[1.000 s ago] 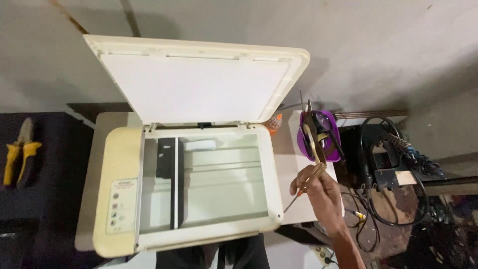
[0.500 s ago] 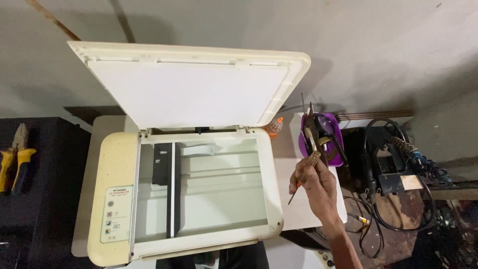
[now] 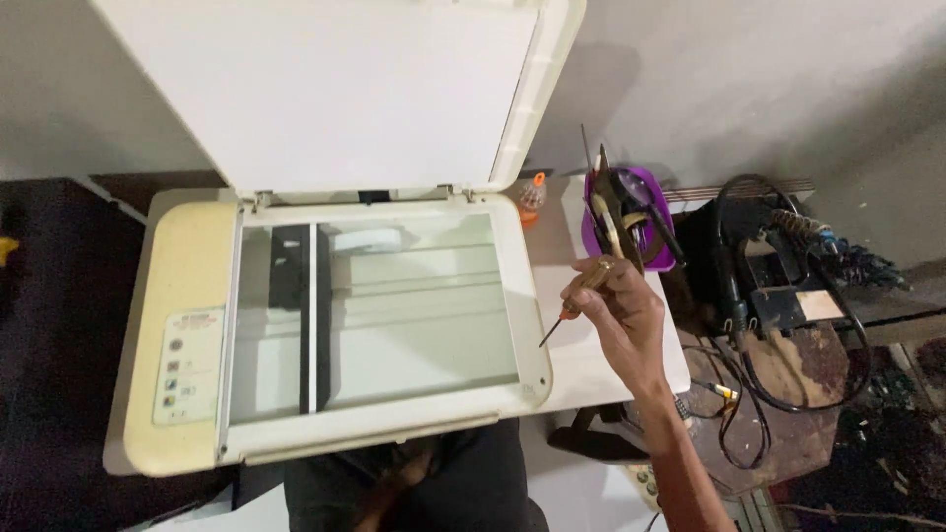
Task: Disassembling an HP printer by removing screws with a screwdriver and prying open the top scanner casing.
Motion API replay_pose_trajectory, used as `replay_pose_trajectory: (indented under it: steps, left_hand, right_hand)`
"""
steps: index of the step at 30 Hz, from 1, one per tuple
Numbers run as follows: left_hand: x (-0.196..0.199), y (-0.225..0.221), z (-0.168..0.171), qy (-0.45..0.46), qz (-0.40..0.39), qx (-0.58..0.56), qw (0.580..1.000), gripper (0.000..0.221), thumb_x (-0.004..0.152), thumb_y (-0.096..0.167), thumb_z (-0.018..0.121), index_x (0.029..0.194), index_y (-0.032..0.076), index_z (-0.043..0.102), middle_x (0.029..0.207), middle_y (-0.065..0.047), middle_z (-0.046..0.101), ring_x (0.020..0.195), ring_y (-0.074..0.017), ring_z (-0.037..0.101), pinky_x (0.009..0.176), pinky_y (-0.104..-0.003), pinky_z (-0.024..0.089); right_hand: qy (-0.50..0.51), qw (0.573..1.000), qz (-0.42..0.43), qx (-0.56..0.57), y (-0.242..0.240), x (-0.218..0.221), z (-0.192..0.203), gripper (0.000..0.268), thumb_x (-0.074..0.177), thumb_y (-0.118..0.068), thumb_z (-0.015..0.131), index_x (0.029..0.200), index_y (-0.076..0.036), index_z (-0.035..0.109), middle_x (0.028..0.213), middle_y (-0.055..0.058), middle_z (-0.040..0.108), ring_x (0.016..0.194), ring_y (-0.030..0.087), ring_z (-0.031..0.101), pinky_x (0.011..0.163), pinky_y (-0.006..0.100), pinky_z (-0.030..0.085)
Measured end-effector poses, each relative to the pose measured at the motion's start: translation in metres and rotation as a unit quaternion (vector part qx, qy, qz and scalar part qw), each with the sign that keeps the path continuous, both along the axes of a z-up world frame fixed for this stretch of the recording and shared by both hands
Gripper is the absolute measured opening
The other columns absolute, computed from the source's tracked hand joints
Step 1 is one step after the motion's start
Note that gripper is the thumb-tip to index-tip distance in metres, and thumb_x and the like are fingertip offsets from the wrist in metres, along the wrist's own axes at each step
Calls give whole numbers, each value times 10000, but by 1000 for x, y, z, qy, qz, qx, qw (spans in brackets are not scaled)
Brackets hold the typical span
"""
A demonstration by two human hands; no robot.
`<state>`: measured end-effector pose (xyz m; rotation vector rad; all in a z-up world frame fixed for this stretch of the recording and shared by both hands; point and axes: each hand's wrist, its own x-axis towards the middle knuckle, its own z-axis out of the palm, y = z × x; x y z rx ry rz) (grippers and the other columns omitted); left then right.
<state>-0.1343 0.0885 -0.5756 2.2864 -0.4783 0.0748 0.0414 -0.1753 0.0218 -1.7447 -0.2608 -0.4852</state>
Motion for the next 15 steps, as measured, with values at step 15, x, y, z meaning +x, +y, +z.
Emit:
replay_pose_trajectory:
  steps: [15]
  left_hand:
    - [108, -12, 604, 172, -331, -283, 884, 144, 933, 186, 732, 796, 147, 716, 620, 0, 724, 567, -123, 686, 489, -247, 523]
  right_hand:
    - [-24, 984, -43, -171, 29, -63, 16, 282, 917, -14, 747, 1183, 25, 662, 762, 118, 734, 643, 214, 706, 654, 350, 621]
